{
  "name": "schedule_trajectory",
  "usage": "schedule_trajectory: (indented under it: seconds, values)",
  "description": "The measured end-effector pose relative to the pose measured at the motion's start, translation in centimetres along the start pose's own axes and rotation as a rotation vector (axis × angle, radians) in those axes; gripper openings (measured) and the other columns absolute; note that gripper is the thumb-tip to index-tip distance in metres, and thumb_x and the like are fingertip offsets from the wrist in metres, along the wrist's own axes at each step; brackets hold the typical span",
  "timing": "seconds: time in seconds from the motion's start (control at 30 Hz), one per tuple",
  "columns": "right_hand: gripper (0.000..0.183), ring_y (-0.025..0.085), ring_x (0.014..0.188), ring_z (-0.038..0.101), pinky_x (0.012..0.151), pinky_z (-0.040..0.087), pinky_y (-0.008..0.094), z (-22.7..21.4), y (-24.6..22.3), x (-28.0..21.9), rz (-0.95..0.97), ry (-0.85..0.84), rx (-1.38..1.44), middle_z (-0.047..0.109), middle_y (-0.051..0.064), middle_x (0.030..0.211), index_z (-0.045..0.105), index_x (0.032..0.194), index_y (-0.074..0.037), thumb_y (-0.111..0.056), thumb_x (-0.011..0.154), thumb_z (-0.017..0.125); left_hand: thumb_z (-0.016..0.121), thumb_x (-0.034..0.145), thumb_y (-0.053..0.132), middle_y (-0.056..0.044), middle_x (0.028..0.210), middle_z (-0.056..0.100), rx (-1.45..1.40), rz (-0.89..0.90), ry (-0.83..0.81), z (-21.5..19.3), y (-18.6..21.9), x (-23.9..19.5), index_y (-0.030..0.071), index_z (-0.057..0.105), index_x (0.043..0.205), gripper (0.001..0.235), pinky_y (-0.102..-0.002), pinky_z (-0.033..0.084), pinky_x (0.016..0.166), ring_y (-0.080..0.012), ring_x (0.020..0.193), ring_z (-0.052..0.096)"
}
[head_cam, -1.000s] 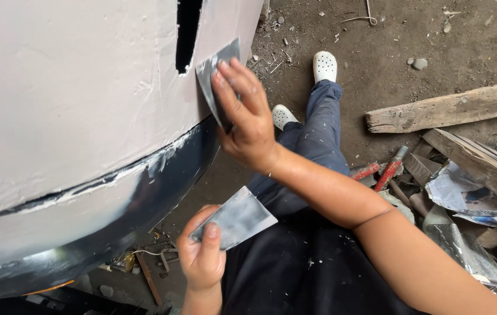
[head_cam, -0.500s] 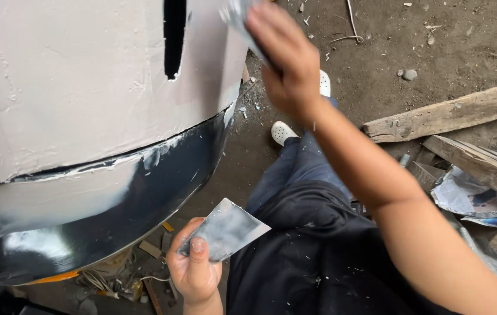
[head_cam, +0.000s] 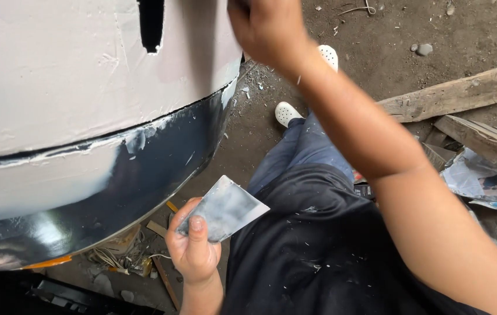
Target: The person uses a sanding block to smooth a white filler patch on the side of a dark-colored car. They move along the vehicle's body, applying pressure to the sanded area to even out the surface.
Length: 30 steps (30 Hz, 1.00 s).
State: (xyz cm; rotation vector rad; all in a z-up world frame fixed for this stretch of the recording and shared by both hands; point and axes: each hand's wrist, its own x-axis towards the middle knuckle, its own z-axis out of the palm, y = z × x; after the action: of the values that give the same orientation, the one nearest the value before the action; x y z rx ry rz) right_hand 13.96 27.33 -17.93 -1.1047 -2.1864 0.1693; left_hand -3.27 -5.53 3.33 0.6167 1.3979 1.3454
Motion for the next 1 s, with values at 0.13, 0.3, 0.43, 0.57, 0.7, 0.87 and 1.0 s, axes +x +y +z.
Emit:
schedule_trajectory:
  seconds: [0.13, 0.3, 0.43, 0.57, 0.7, 0.87, 1.0]
  values:
    - [0.059, 0.037, 0.134, 0.055, 0.114, 0.047, 0.046, -7.3, -10.5, 0.2, 0.243, 0.176, 0.559, 0.058, 0.016, 0.142, 0.058, 0.146, -0.009, 0.007, 0.090, 0.068, 0.068, 0.104, 0.020, -0.025, 0.117, 0.069, -0.012, 0.020, 0.100, -0.2, 1.6, 0.1, -0.015, 0.059, 0.127, 0.043, -0.044, 0.057, 0.097, -0.0287, 0.106, 0.069]
    - [0.069, 0.036, 0.149, 0.046, 0.126, 0.036, 0.044, -9.1, -16.2, -3.2, 0.346, 0.134, 0.713, 0.051, 0.014, 0.154, 0.053, 0.150, -0.011, 0.007, 0.084, 0.067, 0.069, 0.106, 0.025, -0.025, 0.113, 0.070, -0.027, 0.102, 0.084, 1.1, 2.3, 1.2, -0.017, 0.060, 0.128, 0.049, -0.043, 0.056, 0.100, -0.0298, 0.109, 0.070]
    - [0.069, 0.035, 0.146, 0.053, 0.126, 0.039, 0.044, -14.8, -14.3, -5.4, 0.419, -0.122, 0.949, 0.058, 0.015, 0.151, 0.056, 0.147, -0.009, 0.014, 0.082, 0.058, 0.064, 0.106, 0.029, -0.022, 0.118, 0.069, 0.114, 0.238, 0.213, 3.9, 0.5, 3.1, -0.013, 0.058, 0.130, 0.049, -0.042, 0.057, 0.099, -0.0278, 0.106, 0.070]
    - [0.066, 0.031, 0.151, 0.049, 0.129, 0.037, 0.040, -22.4, -12.7, -6.5, 0.298, -0.258, 1.288, 0.052, 0.014, 0.158, 0.052, 0.151, -0.013, 0.016, 0.092, 0.054, 0.057, 0.106, 0.026, -0.015, 0.124, 0.066, 0.081, 0.021, 0.445, 7.5, -3.2, 5.7, -0.007, 0.059, 0.130, 0.042, -0.036, 0.051, 0.100, -0.0204, 0.111, 0.064]
    - [0.064, 0.031, 0.154, 0.044, 0.129, 0.035, 0.039, -25.1, -11.6, -6.4, 0.226, -0.364, 1.235, 0.048, 0.015, 0.161, 0.050, 0.152, -0.013, 0.017, 0.095, 0.053, 0.055, 0.113, 0.030, -0.014, 0.121, 0.070, 0.092, 0.235, 0.150, 10.2, -1.9, 6.3, -0.008, 0.065, 0.129, 0.043, -0.034, 0.051, 0.104, -0.0211, 0.112, 0.064]
    - [0.058, 0.035, 0.148, 0.052, 0.122, 0.040, 0.041, -27.2, -7.8, -8.0, 0.418, -0.548, 0.735, 0.057, 0.016, 0.153, 0.060, 0.143, -0.008, 0.014, 0.090, 0.053, 0.056, 0.109, 0.027, -0.011, 0.118, 0.072, -0.081, 0.268, 0.148, 12.8, 0.0, 7.2, -0.005, 0.065, 0.128, 0.038, -0.034, 0.055, 0.096, -0.0203, 0.107, 0.067]
    - [0.052, 0.038, 0.146, 0.050, 0.121, 0.040, 0.046, -29.6, -5.5, -6.7, 0.298, -0.478, 0.582, 0.057, 0.015, 0.150, 0.062, 0.141, -0.009, 0.001, 0.089, 0.064, 0.056, 0.112, 0.014, -0.018, 0.122, 0.072, 0.422, 0.421, 0.016, 15.5, -1.2, 7.6, -0.003, 0.065, 0.129, 0.026, -0.039, 0.055, 0.101, -0.0292, 0.114, 0.071]
